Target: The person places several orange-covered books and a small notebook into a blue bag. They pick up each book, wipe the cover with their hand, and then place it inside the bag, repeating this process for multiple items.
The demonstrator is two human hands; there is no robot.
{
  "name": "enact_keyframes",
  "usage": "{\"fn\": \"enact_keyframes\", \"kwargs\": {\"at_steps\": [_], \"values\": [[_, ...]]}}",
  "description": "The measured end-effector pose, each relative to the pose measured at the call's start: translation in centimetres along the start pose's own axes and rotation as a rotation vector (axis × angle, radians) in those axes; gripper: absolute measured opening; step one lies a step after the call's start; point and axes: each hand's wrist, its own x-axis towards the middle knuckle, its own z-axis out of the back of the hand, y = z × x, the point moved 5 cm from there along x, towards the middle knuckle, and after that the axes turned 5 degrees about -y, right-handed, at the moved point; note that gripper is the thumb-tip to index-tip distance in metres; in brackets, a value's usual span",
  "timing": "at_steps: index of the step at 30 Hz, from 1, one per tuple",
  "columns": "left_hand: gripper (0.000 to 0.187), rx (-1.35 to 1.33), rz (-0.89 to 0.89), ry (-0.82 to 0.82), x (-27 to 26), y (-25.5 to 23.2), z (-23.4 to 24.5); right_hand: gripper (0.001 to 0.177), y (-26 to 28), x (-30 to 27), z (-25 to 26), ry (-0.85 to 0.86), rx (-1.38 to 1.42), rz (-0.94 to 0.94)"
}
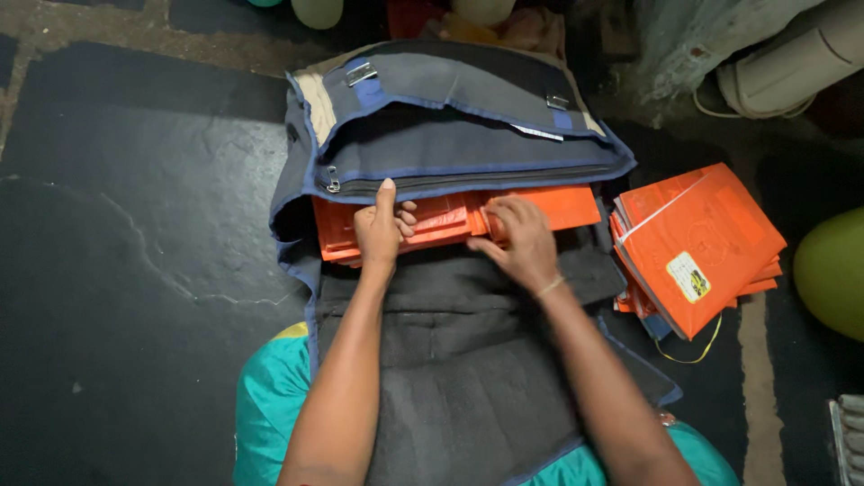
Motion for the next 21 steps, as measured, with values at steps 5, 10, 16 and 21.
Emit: {"fn": "enact_keyframes", "kwargs": {"at_steps": [5,10,16,21], "values": [[0.061,-0.014,-0.035,-0.013,-0.2,-0.1,0.1,0.071,-4.0,-3.3,0.1,0.145,-0.210,-0.025],[0.061,0.012,-0.047,-0.048,-0.1,0.1,-0.1,0.065,-6.4,-5.1,-2.2,0.091,-0.212,-0.057],[0.061,-0.009,-0.022,-0.032,-0.3,0.6,-0.1,0.066,-5.4,-4.9,-2.1,0.048,-0.254,-0.086],[0.061,-0.030,0.000,0.009,0.1,0.7,0.0,0.054,-7.6,-3.6,0.6,0.146,0.146,-0.306]]}}
